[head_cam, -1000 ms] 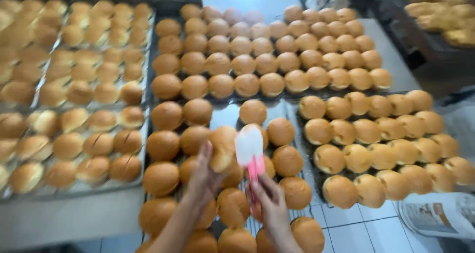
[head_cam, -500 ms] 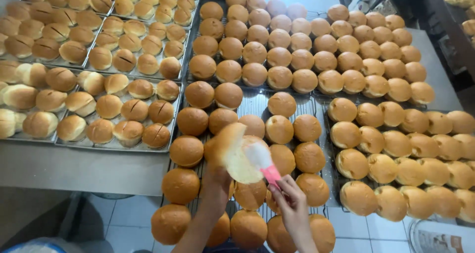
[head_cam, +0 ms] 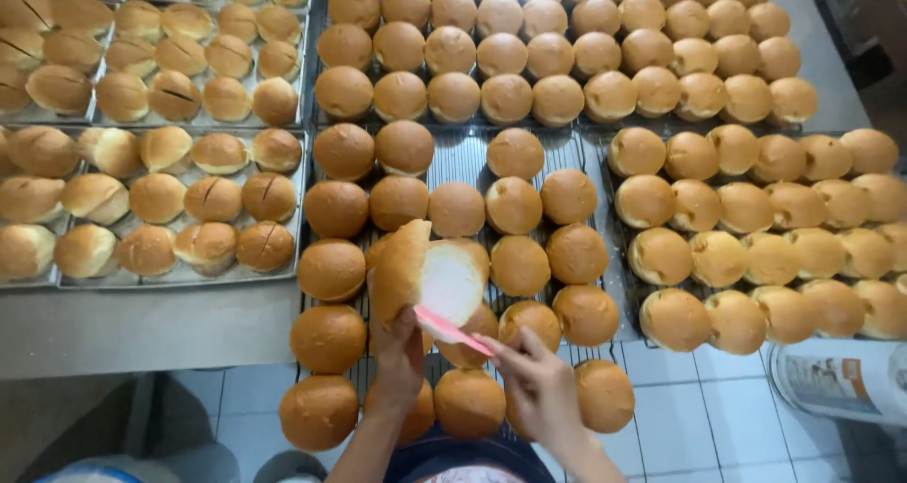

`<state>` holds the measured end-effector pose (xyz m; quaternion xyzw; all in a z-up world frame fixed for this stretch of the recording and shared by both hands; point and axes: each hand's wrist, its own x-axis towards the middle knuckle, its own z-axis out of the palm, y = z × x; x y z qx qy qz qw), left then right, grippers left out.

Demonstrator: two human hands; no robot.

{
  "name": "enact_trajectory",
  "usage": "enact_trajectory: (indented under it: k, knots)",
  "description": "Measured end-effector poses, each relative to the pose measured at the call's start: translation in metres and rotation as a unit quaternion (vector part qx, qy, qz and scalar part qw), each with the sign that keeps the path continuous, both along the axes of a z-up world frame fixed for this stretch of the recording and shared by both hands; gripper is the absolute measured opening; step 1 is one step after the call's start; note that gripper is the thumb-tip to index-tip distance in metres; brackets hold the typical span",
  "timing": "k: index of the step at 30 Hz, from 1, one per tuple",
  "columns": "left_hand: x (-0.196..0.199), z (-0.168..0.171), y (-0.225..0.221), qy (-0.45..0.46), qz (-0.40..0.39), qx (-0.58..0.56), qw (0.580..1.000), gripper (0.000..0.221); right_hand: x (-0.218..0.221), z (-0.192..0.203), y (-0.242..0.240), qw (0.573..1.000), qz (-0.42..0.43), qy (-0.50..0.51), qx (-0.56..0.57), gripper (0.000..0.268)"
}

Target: Spreading a white cream or butter mixture onto the inside of sliced burger buns.

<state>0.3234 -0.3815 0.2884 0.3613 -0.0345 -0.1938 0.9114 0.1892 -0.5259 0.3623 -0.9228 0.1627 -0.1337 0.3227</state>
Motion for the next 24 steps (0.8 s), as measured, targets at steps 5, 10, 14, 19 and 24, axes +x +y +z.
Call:
enact_trajectory:
  k: [5,10,14,19,24]
  knots:
    - [-0.014,-0.039,0.024,0.004,-0.063,-0.020,0.998,0.068,-0.025,-0.037,-0.006,0.956,-0.014,-0.136,0.259,0.030]
    - [-0.017,-0.025,0.008,0.028,-0.024,0.031,0.999,0.082,-0.009,-0.006,0.022,0.985,-0.107,0.030,0.131,0.032]
    - [-0.008,0.008,0.011,0.019,-0.029,0.037,0.999,0.091,-0.018,-0.023,0.006,0.976,-0.017,0.015,0.218,0.016]
    - [-0.004,0.031,0.013,-0.119,-0.065,0.097,0.986,0.100,0.009,0.011,0.011,0.995,-0.079,-0.035,0.049,0.031]
    - [0.002,0.008,0.022,-0.057,-0.033,0.049,0.997,0.105,-0.003,0.001,0.007,0.995,0.030,0.018,0.094,0.032]
